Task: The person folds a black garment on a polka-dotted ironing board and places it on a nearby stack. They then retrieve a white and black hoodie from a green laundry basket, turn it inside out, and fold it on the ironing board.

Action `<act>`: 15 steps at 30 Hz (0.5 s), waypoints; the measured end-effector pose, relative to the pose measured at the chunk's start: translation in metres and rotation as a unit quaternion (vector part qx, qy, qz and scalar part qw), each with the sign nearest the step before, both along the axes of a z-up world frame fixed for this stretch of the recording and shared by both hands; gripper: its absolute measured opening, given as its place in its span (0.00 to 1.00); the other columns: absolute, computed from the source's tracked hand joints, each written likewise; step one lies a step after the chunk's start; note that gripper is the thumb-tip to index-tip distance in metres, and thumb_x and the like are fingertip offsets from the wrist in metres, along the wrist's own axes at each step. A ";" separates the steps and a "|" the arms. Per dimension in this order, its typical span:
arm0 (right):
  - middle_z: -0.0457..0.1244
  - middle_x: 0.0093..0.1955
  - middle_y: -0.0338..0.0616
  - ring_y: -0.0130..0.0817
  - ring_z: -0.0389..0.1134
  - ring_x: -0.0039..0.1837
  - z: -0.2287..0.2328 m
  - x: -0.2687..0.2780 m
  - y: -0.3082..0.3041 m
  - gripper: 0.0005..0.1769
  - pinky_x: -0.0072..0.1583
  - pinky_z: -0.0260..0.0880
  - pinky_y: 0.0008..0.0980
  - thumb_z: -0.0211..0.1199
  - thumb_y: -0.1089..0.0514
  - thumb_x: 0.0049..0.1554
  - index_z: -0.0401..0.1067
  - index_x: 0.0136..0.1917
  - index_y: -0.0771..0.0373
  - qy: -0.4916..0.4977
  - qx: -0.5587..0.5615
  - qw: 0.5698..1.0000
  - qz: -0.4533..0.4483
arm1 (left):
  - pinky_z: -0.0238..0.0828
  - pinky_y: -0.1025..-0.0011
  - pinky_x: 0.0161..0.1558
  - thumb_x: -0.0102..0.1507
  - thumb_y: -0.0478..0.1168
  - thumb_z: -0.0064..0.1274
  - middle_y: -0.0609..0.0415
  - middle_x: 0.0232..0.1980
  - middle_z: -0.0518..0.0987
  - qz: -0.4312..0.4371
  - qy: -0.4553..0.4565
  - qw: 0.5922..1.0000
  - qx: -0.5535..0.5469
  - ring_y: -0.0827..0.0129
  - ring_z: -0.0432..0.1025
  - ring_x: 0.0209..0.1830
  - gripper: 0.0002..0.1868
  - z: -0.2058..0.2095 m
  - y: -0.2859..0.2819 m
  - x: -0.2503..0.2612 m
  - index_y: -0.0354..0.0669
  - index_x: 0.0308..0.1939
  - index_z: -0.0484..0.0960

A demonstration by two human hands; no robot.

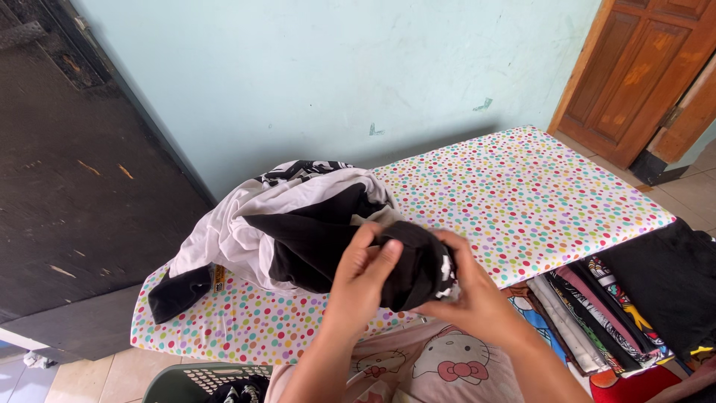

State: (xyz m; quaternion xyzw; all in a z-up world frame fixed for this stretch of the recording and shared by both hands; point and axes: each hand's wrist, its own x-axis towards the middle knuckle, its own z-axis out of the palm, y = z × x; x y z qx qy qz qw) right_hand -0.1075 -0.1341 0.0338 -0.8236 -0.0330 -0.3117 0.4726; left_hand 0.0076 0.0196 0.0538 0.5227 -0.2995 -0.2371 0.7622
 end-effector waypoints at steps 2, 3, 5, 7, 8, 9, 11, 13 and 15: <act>0.65 0.64 0.45 0.34 0.66 0.65 -0.004 0.006 0.001 0.40 0.60 0.67 0.36 0.68 0.68 0.42 0.63 0.68 0.61 0.089 0.020 0.994 -0.054 | 0.71 0.78 0.45 0.71 0.37 0.51 0.59 0.41 0.81 0.009 0.084 0.994 -0.076 0.79 0.73 0.40 0.08 0.002 0.010 0.011 0.42 0.53 0.79; 0.68 0.61 0.42 0.33 0.69 0.61 -0.009 0.007 -0.001 0.38 0.58 0.70 0.35 0.62 0.71 0.42 0.66 0.67 0.58 0.132 0.065 0.987 -0.059 | 0.73 0.76 0.45 0.69 0.37 0.49 0.59 0.41 0.81 0.029 0.132 0.984 -0.119 0.77 0.75 0.39 0.07 0.004 0.018 0.017 0.42 0.50 0.79; 0.72 0.57 0.40 0.33 0.74 0.56 -0.019 0.009 -0.010 0.33 0.57 0.73 0.35 0.58 0.74 0.46 0.73 0.64 0.57 0.130 0.085 0.986 -0.060 | 0.76 0.71 0.45 0.66 0.37 0.47 0.58 0.39 0.82 0.068 0.227 0.950 -0.202 0.73 0.77 0.39 0.06 0.006 0.040 0.033 0.43 0.44 0.78; 0.74 0.54 0.43 0.33 0.75 0.55 -0.028 0.011 -0.028 0.24 0.58 0.72 0.34 0.60 0.73 0.50 0.79 0.59 0.61 0.040 0.037 0.997 -0.053 | 0.75 0.71 0.46 0.69 0.35 0.48 0.57 0.41 0.81 0.043 0.186 0.954 -0.232 0.73 0.77 0.41 0.03 0.005 0.063 0.050 0.43 0.43 0.77; 0.73 0.51 0.43 0.34 0.73 0.53 -0.034 0.010 -0.035 0.25 0.58 0.71 0.34 0.61 0.74 0.49 0.80 0.58 0.61 0.035 0.013 0.998 -0.056 | 0.75 0.71 0.46 0.70 0.34 0.48 0.56 0.42 0.81 0.031 0.166 0.954 -0.247 0.73 0.77 0.42 0.02 0.002 0.073 0.055 0.42 0.43 0.76; 0.72 0.48 0.43 0.34 0.71 0.52 -0.038 0.009 -0.043 0.25 0.57 0.70 0.34 0.61 0.74 0.48 0.82 0.57 0.61 0.029 -0.011 0.998 -0.060 | 0.74 0.72 0.45 0.71 0.34 0.48 0.56 0.42 0.81 0.038 0.155 0.958 -0.238 0.73 0.76 0.41 0.02 -0.003 0.082 0.059 0.42 0.44 0.76; 0.71 0.48 0.44 0.36 0.68 0.53 -0.046 0.009 -0.056 0.26 0.59 0.67 0.34 0.61 0.75 0.44 0.82 0.55 0.62 0.009 -0.057 0.997 -0.045 | 0.72 0.74 0.43 0.72 0.33 0.48 0.55 0.42 0.81 0.049 0.131 0.965 -0.220 0.75 0.75 0.40 0.02 -0.011 0.098 0.063 0.40 0.46 0.76; 0.71 0.54 0.46 0.38 0.65 0.60 -0.051 0.007 -0.067 0.26 0.64 0.62 0.36 0.60 0.75 0.40 0.81 0.52 0.64 -0.017 -0.102 0.995 -0.005 | 0.71 0.77 0.44 0.73 0.29 0.49 0.57 0.45 0.78 0.012 0.086 0.961 -0.264 0.77 0.74 0.42 0.05 -0.014 0.117 0.064 0.37 0.52 0.77; 0.68 0.59 0.48 0.40 0.63 0.66 -0.053 0.000 -0.079 0.26 0.67 0.61 0.37 0.56 0.76 0.42 0.80 0.52 0.64 0.007 -0.025 0.999 0.036 | 0.71 0.78 0.44 0.75 0.31 0.47 0.55 0.46 0.78 -0.042 0.018 0.958 -0.284 0.75 0.74 0.45 0.07 -0.010 0.132 0.066 0.37 0.56 0.76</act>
